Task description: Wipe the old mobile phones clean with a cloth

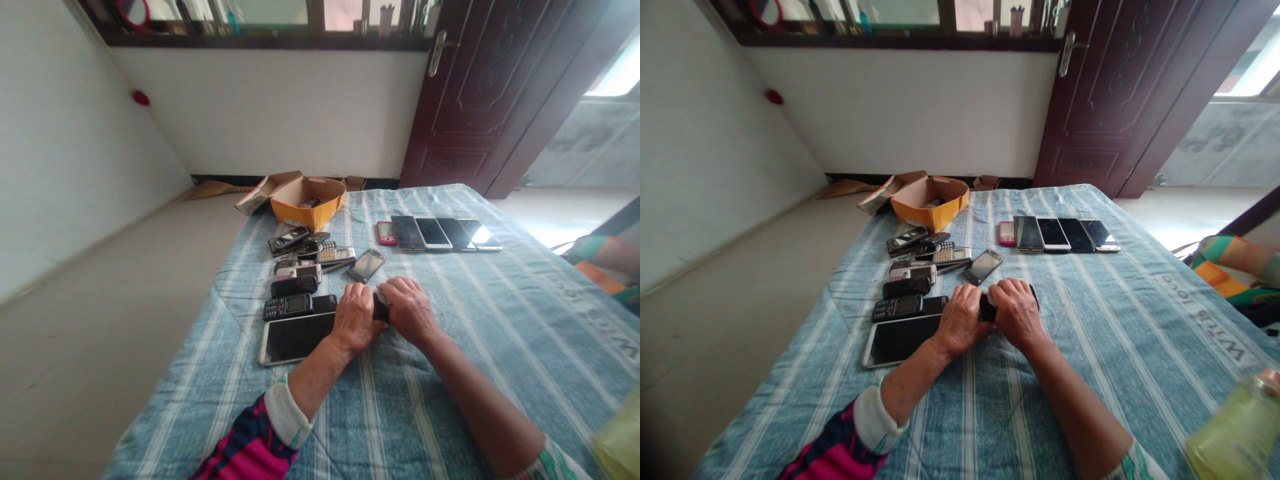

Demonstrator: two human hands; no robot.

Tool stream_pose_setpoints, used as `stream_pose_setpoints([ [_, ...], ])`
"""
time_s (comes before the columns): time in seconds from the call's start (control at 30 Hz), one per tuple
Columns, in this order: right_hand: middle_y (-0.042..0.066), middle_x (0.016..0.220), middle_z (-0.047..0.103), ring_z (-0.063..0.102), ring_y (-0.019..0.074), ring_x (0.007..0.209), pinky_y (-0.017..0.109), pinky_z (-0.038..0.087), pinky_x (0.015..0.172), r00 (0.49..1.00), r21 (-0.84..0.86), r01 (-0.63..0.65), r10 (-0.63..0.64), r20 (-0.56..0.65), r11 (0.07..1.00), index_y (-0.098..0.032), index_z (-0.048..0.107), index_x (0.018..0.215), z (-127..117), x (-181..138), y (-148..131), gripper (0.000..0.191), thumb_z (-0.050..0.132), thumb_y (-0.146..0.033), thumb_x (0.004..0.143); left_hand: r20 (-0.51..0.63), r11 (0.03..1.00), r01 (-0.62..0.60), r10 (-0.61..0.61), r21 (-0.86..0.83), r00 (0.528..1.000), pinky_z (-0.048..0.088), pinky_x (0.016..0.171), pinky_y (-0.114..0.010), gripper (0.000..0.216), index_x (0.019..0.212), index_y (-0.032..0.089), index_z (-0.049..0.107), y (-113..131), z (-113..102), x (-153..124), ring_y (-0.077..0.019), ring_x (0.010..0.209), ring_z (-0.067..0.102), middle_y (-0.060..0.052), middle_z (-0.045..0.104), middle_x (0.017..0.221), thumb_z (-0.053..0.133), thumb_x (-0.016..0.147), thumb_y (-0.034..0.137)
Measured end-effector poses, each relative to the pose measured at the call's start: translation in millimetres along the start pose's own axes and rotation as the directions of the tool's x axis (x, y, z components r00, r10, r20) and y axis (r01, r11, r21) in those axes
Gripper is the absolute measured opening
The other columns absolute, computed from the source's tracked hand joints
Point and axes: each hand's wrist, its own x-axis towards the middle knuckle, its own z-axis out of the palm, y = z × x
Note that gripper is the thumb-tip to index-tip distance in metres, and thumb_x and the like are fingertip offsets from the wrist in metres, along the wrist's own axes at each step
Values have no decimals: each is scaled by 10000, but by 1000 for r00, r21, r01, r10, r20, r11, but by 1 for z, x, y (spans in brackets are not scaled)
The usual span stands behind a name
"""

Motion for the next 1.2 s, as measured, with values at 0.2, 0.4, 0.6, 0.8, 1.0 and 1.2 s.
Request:
stream_pose_setpoints([
  [0.2,65,844,643,505,199,825,311,336,775,997,-71,-75,74,-14,995,-188,678,822,-1,-2,9,252,472,-43,825,51,999,34,-33,0,998,462,859,-379,442,959,170,526,4,-1,-2,-273,1006,558,-83,614,1020,822,666,316],
  [0.4,64,863,648,511,195,839,304,356,802,999,23,20,-20,-33,1000,-185,684,840,-3,-1,1,232,473,-91,865,71,1000,17,-15,-26,997,469,783,-347,348,1014,170,501,6,3,-4,-266,961,587,-74,648,978,705,750,270],
  [0.6,61,878,658,519,194,858,299,359,813,999,46,50,-49,-6,998,-192,694,877,-7,1,-5,233,476,-111,887,76,999,0,3,-38,997,464,820,-337,296,1007,179,494,8,1,-5,-251,972,580,-70,636,1016,654,767,245],
  [0.8,45,839,648,515,180,804,280,341,719,994,-25,-44,47,102,999,-210,697,827,-16,4,7,266,473,-71,861,89,999,-36,36,-6,995,468,828,-347,307,1012,153,500,9,-1,-5,-266,974,567,-87,625,997,655,771,264],
  [1.0,50,814,638,502,184,770,284,316,661,986,-91,-129,137,93,987,-208,690,781,-21,4,13,269,474,-66,856,78,999,-39,39,0,996,480,826,-365,323,1025,150,508,10,0,-5,-278,981,567,-90,627,1000,663,752,227],
  [1.2,45,835,646,500,187,807,292,315,696,1000,-26,5,-5,3,1000,-210,687,807,-13,0,4,245,482,-100,882,12,996,-82,82,-22,997,476,859,-387,338,1080,147,507,8,7,-5,-275,973,565,-95,636,1024,635,788,256],
])
